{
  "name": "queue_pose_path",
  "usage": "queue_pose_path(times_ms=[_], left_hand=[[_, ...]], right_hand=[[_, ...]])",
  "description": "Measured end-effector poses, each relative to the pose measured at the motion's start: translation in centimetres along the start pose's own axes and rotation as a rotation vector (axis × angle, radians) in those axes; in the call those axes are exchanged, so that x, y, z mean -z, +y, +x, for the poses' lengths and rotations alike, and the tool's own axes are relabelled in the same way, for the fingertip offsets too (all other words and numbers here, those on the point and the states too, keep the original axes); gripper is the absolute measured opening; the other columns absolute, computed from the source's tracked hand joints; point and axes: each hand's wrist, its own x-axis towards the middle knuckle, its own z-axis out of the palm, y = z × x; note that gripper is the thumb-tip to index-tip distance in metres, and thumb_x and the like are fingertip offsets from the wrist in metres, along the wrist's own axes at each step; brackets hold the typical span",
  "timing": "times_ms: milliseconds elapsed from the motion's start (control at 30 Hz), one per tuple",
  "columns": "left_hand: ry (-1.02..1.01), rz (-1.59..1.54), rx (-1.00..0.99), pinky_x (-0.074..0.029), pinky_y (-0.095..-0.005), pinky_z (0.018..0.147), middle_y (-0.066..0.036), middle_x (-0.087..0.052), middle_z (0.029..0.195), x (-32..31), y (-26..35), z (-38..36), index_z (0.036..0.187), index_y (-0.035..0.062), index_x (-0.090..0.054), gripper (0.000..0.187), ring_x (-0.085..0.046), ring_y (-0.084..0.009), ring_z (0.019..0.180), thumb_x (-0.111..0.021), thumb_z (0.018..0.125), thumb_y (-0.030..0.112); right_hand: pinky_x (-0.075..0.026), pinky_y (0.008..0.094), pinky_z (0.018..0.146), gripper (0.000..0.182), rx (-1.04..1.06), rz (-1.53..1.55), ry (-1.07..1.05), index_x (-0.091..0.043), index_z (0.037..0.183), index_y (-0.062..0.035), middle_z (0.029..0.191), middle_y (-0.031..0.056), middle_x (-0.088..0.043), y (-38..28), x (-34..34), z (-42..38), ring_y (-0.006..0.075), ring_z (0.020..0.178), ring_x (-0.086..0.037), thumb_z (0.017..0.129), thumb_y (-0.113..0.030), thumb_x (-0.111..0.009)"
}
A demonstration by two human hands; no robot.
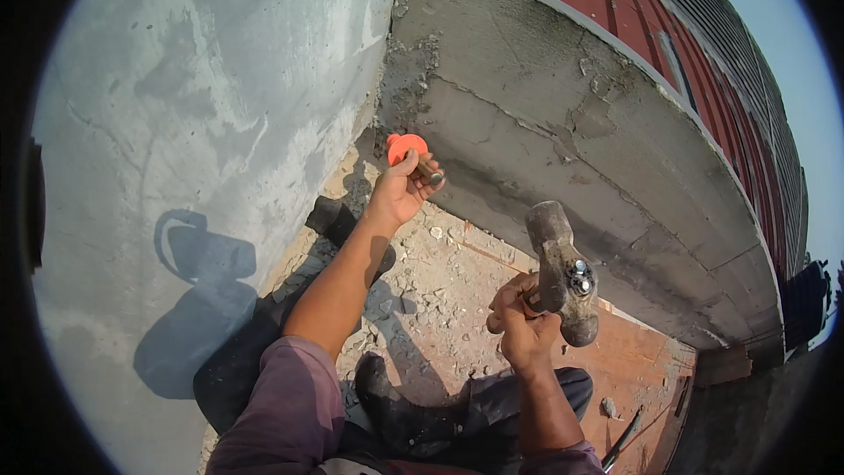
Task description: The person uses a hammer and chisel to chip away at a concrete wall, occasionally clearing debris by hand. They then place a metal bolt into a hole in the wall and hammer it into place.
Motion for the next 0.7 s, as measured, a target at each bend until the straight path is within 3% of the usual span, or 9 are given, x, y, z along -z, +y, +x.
queue_pose_path(times_ms=[67, 167, 233, 300, 367, 500, 600, 633, 700], left_hand=[[-0.034, -0.028, -0.022, -0.06, -0.0412, 0.085, -0.01, -0.067, 0.095, -0.5, 0.4, 0.6, 0.104, 0.0031, -0.062, 0.03, -0.069, -0.0262, 0.092, -0.054, 0.103, 0.031], [-0.041, -0.063, -0.041, -0.06, -0.0429, 0.086, -0.011, -0.067, 0.094, -1.0, 1.0, 1.0, 0.1, 0.0023, -0.061, 0.03, -0.069, -0.0282, 0.093, -0.053, 0.103, 0.031], [-0.026, -0.087, -0.033, -0.06, -0.0433, 0.086, -0.011, -0.067, 0.094, -1.4, 1.0, 0.8, 0.099, 0.0018, -0.061, 0.031, -0.069, -0.0287, 0.093, -0.052, 0.104, 0.031], [0.064, -0.06, -0.023, -0.06, -0.0433, 0.087, -0.012, -0.066, 0.094, -1.9, 0.3, 0.5, 0.098, 0.0011, -0.06, 0.031, -0.069, -0.0294, 0.093, -0.051, 0.104, 0.03], [0.064, -0.068, -0.06, -0.06, -0.0435, 0.087, -0.013, -0.066, 0.094, -2.3, 1.4, 1.2, 0.098, 0.001, -0.059, 0.031, -0.069, -0.03, 0.092, -0.049, 0.105, 0.029], [-0.022, -0.127, -0.095, -0.061, -0.0441, 0.085, -0.015, -0.067, 0.093, -2.2, 1.6, 1.1, 0.095, 0.0007, -0.06, 0.033, -0.07, -0.0302, 0.089, -0.046, 0.106, 0.028], [-0.062, -0.163, -0.087, -0.06, -0.044, 0.09, -0.016, -0.067, 0.092, -2.0, 1.8, 1.2, 0.094, -0.003, -0.062, 0.036, -0.068, -0.0308, 0.093, -0.048, 0.105, 0.029], [-0.052, -0.161, -0.084, -0.059, -0.044, 0.09, -0.016, -0.066, 0.092, -2.2, 2.1, 1.2, 0.094, -0.0031, -0.062, 0.036, -0.068, -0.0308, 0.093, -0.048, 0.105, 0.029], [-0.033, -0.169, -0.07, -0.059, -0.0439, 0.091, -0.016, -0.066, 0.092, -2.3, 2.0, 1.1, 0.093, -0.0033, -0.061, 0.037, -0.068, -0.0307, 0.093, -0.048, 0.106, 0.029]], right_hand=[[-0.043, 0.0301, 0.057, 0.032, 0.402, 0.003, 0.038, -0.043, 0.078, -0.0072, 0.064, 0.0025, -0.043, -1.2, -1.4, 2.7, 0.0115, 0.056, -0.041, 0.102, -0.025, -0.055], [-0.041, 0.0294, 0.056, 0.031, 0.713, 0.104, 0.205, -0.041, 0.075, -0.0085, 0.064, 0.0031, -0.046, 0.5, -3.6, 6.1, 0.0122, 0.055, -0.042, 0.102, -0.02, -0.053], [-0.041, 0.0308, 0.052, 0.03, 0.522, -0.363, 0.132, -0.044, 0.073, -0.0075, 0.062, 0.0035, -0.049, 6.2, -3.8, 6.7, 0.0119, 0.052, -0.043, 0.099, -0.017, -0.056], [-0.04, 0.0313, 0.047, 0.027, -0.505, -0.398, -0.165, -0.049, 0.074, -0.0059, 0.059, 0.0027, -0.051, 9.0, -5.0, 7.5, 0.0113, 0.049, -0.045, 0.096, -0.015, -0.061], [-0.039, 0.0307, 0.044, 0.024, -0.501, -0.211, -0.087, -0.052, 0.076, -0.0048, 0.057, 0.0006, -0.049, 8.1, -4.4, 5.6, 0.0109, 0.046, -0.044, 0.093, -0.016, -0.065], [-0.042, 0.0298, 0.052, 0.022, -0.098, -0.073, -0.039, -0.05, 0.081, -0.0065, 0.06, -0.0001, -0.046, 2.1, -2.8, 5.0, 0.0097, 0.05, -0.043, 0.095, -0.016, -0.064], [-0.047, 0.0291, 0.058, 0.027, 0.565, 0.099, 0.012, -0.045, 0.08, -0.0067, 0.065, 0.0029, -0.047, -2.1, -3.2, 6.9, 0.0098, 0.057, -0.045, 0.102, -0.02, -0.057], [-0.046, 0.0295, 0.057, 0.028, 0.694, 0.112, 0.08, -0.043, 0.08, -0.0073, 0.064, 0.0026, -0.046, -2.4, -3.5, 7.6, 0.0093, 0.057, -0.043, 0.103, -0.02, -0.053], [-0.044, 0.0304, 0.053, 0.029, 0.828, 0.116, 0.203, -0.045, 0.077, -0.0066, 0.062, 0.0013, -0.048, 1.2, -5.4, 9.2, 0.0094, 0.053, -0.042, 0.1, -0.019, -0.058]])
